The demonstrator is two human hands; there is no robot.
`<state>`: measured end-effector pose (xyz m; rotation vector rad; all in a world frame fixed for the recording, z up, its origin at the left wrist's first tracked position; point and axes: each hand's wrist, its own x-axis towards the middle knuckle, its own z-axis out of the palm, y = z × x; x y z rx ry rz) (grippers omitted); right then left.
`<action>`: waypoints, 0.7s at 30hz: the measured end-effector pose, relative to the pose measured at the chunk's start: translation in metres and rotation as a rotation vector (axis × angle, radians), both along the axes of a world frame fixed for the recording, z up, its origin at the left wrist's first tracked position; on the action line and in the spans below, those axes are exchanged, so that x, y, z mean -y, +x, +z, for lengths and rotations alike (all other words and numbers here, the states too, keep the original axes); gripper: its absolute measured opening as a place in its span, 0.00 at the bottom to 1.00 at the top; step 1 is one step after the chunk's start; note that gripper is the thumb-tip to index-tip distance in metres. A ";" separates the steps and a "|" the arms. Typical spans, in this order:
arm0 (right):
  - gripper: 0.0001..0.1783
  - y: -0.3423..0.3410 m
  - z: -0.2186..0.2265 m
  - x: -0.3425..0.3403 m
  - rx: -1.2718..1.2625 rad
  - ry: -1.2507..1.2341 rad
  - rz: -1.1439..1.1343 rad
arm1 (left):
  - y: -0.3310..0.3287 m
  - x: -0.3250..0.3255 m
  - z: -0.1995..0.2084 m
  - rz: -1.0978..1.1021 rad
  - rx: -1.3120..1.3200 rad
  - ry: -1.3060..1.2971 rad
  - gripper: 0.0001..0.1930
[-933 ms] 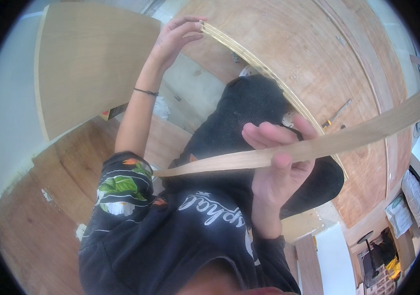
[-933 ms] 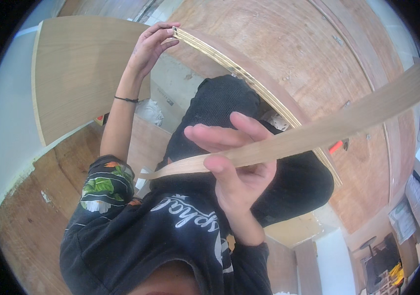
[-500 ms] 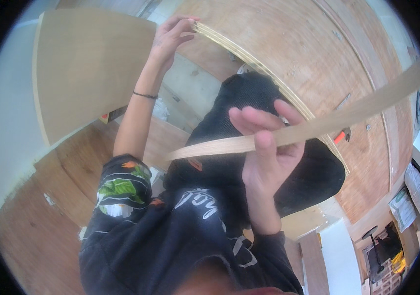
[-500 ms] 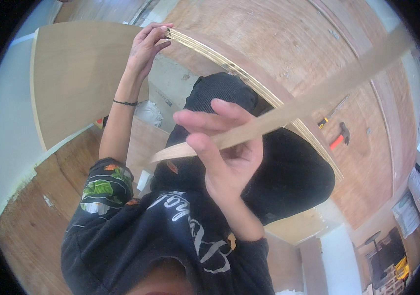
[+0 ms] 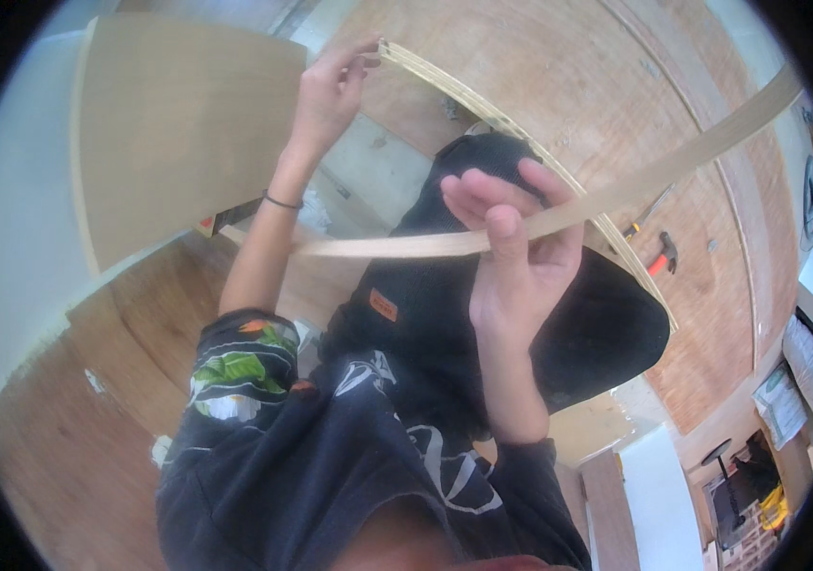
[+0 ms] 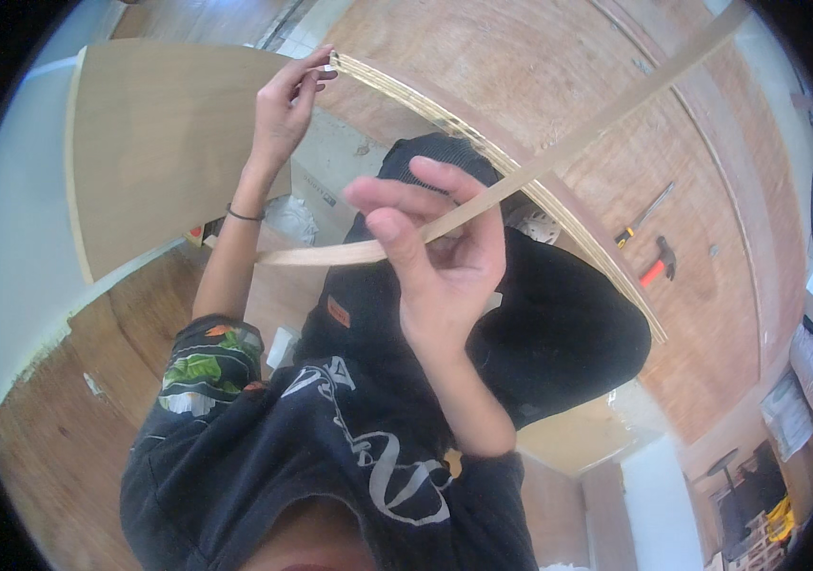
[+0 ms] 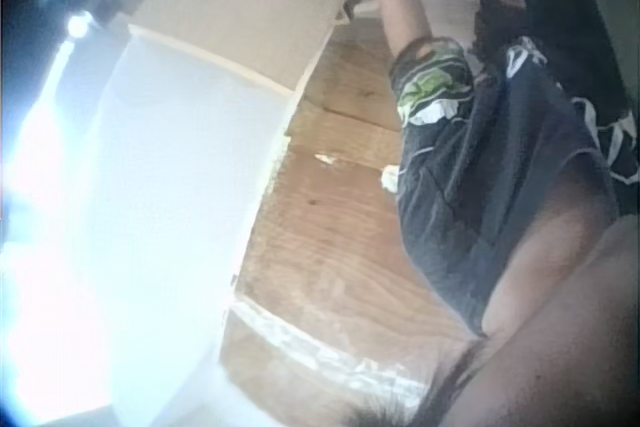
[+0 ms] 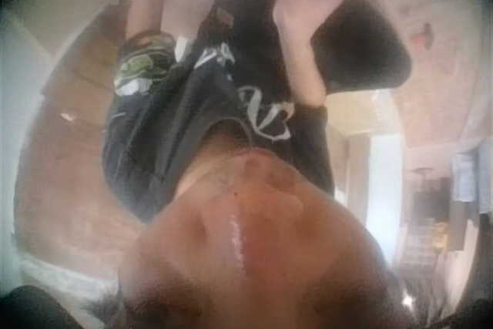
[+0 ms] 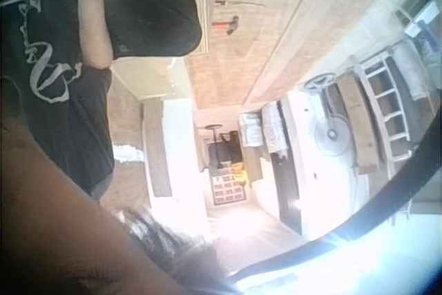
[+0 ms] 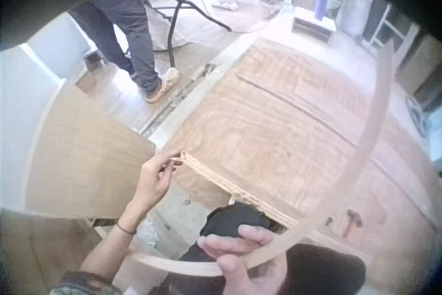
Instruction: The person kneels on the floor and assembles a curved wooden structure by positioning thin wooden strips and securing them with a hammer. They repeatedly adjust the strips and tap them into place.
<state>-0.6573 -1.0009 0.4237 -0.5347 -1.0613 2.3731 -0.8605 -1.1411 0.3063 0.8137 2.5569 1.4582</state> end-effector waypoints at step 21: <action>0.20 -0.004 -0.004 0.008 0.083 0.232 -0.091 | 0.029 0.010 0.001 0.004 -0.627 -0.578 0.36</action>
